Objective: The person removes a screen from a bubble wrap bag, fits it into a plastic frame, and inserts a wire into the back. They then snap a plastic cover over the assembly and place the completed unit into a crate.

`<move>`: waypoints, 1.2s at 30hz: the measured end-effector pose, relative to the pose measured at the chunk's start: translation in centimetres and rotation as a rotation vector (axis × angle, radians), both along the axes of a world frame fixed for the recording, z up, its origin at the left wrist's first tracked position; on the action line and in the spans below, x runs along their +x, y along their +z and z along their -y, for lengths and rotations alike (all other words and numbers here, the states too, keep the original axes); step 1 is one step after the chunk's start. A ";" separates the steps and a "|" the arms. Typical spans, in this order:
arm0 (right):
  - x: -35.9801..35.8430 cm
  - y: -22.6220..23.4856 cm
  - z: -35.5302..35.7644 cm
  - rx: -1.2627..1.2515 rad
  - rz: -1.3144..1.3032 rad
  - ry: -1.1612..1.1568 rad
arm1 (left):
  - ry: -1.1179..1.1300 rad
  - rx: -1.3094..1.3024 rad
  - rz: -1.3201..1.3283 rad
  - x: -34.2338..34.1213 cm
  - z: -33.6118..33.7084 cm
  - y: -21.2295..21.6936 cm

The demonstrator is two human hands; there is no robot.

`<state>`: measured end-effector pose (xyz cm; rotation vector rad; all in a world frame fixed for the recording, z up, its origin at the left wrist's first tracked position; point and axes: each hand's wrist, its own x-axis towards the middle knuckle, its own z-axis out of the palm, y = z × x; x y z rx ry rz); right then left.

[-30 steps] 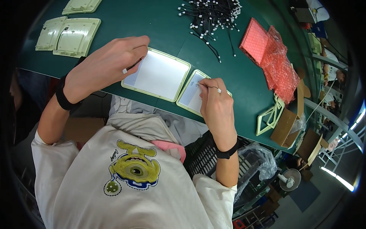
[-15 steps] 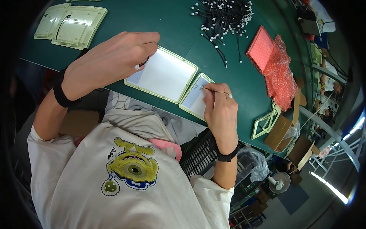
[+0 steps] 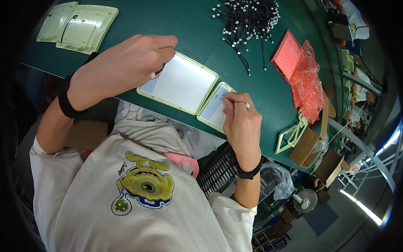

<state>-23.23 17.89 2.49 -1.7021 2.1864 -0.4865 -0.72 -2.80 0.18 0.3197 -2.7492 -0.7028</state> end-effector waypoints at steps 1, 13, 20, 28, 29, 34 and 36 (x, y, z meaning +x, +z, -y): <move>0.0 -0.1 0.0 -0.010 -0.025 0.014 | 0.001 0.002 0.000 0.0 0.0 0.0; 0.3 0.0 -0.4 -0.055 0.019 -0.040 | -0.023 0.048 -0.005 0.1 0.2 0.0; -0.5 0.9 0.3 0.088 0.083 -0.005 | -0.005 0.023 -0.007 0.0 0.2 -0.2; 0.2 0.6 0.6 0.054 -0.178 0.175 | -0.016 -0.057 -0.011 0.0 0.2 -0.2; 0.2 0.3 0.4 0.053 -0.161 0.156 | -0.011 -0.057 -0.010 0.0 0.2 -0.1; 0.3 0.1 0.7 0.025 -0.109 0.114 | -0.031 -0.105 -0.083 -0.1 0.0 -0.1; 0.1 0.6 0.7 -0.009 -0.103 0.101 | -0.031 -0.079 -0.176 -0.3 0.0 0.0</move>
